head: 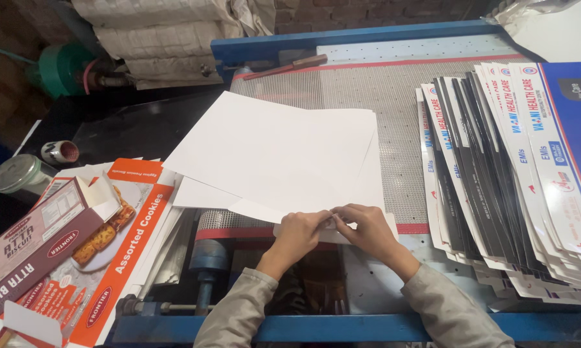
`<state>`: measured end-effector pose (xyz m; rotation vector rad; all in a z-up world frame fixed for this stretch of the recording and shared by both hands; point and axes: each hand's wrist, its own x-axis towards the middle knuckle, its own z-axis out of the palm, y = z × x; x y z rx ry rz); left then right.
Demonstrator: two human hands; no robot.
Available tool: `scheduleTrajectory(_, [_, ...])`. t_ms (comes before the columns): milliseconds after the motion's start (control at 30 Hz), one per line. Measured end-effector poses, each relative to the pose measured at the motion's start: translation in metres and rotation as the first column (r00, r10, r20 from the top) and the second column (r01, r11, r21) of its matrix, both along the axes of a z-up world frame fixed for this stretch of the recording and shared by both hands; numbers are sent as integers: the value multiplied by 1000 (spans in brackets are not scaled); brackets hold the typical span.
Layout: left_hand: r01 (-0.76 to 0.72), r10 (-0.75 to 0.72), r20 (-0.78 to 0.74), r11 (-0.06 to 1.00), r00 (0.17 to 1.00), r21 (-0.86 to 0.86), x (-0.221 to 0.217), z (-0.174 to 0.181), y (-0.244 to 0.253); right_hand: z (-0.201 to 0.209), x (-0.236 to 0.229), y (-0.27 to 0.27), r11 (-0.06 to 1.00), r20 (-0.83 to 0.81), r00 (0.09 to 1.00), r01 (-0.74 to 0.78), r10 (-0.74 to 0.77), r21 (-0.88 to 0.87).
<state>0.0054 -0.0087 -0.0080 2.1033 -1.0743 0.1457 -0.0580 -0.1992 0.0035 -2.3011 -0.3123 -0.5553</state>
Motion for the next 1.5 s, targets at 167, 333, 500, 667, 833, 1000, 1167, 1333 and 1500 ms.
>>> scheduleTrajectory(167, [-16,14,38,999,999,42,-2,-5,-1,-8,1,-1,1000,-78,997,28,-28,-6])
scheduleTrajectory(333, [1,-6,100,999,995,46,0,-13,-3,-15,1,5,986,-129,980,137,-148,-92])
scheduleTrajectory(500, [-37,39,62,999,997,-38,-4,-17,-8,-13,1,10,973,-118,967,229,-227,10])
scheduleTrajectory(667, [-122,121,-24,988,992,-99,0,-18,-10,2,-3,15,952,55,980,170,-190,256])
scheduleTrajectory(833, [-157,153,-45,982,987,-101,0,-17,-11,6,-5,25,965,73,982,154,-173,212])
scheduleTrajectory(1000, [-126,127,7,987,992,-104,-1,-21,-13,7,-6,27,970,141,964,211,-227,124])
scheduleTrajectory(1167, [-127,127,2,991,992,-41,-4,-23,-16,5,-6,30,957,123,949,287,-289,32])
scheduleTrajectory(1333, [-110,110,-2,994,994,-22,-5,-20,-15,-4,0,29,946,150,940,319,-307,-59])
scheduleTrajectory(1500, [-121,119,-25,980,993,-160,-5,-9,-12,-7,2,17,915,132,913,397,-385,-74])
